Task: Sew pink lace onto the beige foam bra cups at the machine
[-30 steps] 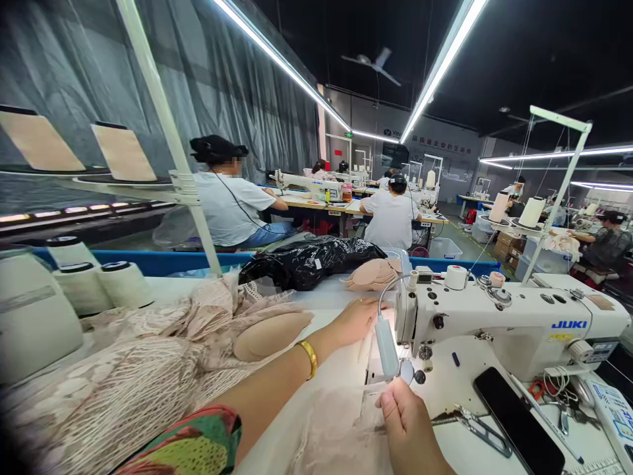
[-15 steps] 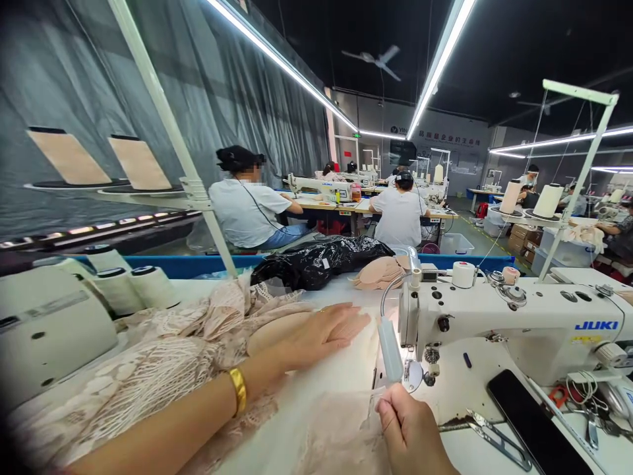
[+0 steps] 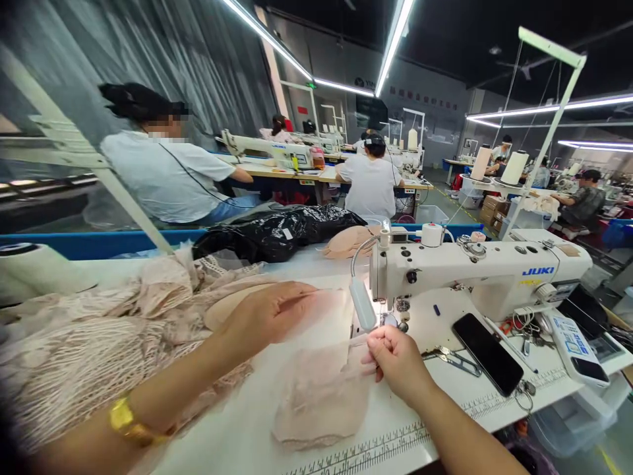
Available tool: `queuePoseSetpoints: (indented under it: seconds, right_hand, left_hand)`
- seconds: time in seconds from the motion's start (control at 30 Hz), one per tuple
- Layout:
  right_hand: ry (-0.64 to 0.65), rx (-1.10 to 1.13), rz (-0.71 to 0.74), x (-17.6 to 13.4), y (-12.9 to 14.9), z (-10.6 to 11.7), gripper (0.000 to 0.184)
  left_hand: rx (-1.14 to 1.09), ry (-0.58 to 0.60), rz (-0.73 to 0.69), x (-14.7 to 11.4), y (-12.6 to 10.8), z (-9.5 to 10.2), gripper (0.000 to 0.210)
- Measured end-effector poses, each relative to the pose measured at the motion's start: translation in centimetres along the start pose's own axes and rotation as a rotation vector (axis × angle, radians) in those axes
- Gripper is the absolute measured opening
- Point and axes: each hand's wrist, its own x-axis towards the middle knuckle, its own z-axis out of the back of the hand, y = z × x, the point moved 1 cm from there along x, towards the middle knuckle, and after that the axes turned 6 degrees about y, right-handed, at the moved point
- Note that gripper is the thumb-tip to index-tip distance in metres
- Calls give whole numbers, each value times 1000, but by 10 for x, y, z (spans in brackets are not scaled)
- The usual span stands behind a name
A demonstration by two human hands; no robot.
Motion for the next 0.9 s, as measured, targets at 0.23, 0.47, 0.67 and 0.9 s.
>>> queuePoseSetpoints:
  seconds: [0.23,0.47,0.67,0.9]
  right_hand:
    - [35,121,9,-18,7,0,52]
    - [41,-362,417,-45,21,-10,26]
    - [-17,-912,952,-51,59,-5,26]
    - [-201,-1025,1218,-25,58,0,25]
  left_hand:
    - [-125,409,-54,-44,-60,-24,31]
    - [-90,211,-341,-49,-72,-31,34]
    - [-70,541,-292,-44,-82,-2,21]
    - [204,-27,-492,-52,-60,2,24]
